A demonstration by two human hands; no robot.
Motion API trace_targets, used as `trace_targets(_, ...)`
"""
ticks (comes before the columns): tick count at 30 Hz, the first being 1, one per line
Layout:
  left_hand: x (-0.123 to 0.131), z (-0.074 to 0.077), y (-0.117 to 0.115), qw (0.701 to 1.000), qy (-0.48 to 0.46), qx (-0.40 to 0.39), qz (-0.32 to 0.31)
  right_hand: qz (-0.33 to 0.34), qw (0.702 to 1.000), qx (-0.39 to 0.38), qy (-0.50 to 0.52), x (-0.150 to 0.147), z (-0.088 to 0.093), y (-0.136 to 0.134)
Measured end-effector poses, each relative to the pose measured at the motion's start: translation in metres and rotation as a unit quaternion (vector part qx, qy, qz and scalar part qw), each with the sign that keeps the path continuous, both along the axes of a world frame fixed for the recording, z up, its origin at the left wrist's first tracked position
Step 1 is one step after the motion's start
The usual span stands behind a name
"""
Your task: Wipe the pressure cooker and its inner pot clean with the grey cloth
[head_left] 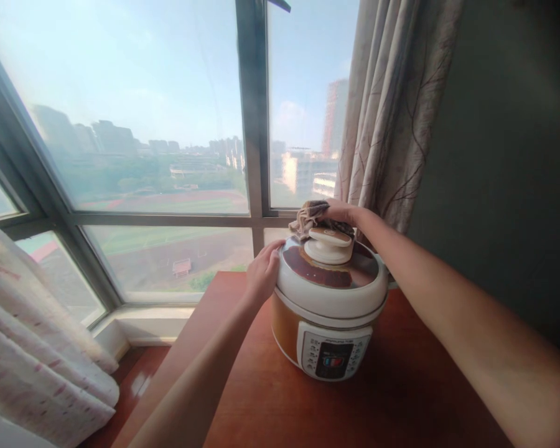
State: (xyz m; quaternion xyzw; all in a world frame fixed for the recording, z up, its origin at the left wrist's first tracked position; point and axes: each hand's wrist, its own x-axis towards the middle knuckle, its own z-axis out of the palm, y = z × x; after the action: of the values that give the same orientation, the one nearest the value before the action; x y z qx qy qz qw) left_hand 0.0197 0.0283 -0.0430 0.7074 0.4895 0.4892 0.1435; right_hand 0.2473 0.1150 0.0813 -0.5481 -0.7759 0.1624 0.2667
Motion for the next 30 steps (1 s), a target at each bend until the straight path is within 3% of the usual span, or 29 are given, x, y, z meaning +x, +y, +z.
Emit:
trace_targets(3, 0.0, 0.0, 0.001, 1.0, -0.004, 0.003, -0.011, 0.053, 0.999, -0.006, -0.004, -0.004, 0.005, -0.01)
trace_targets(6, -0.001, -0.002, 0.003, 1.0, -0.007, 0.006, -0.014, 0.046, 0.998, -0.008, -0.034, -0.004, 0.008, -0.017)
trace_targets(17, -0.002, -0.002, 0.003, 1.0, 0.0, 0.004, -0.015, -0.163, 0.972, 0.068, -0.155, 0.007, 0.006, -0.06)
trace_targets(25, 0.0, 0.004, -0.002, 1.0, -0.001, -0.01, -0.007, -0.227, 0.959, 0.098, -0.136, 0.056, -0.03, -0.097)
trace_targets(30, -0.001, 0.001, 0.0, 1.0, 0.0, -0.007, -0.007, -0.258, 0.955, 0.067, -0.126, 0.074, -0.053, -0.082)
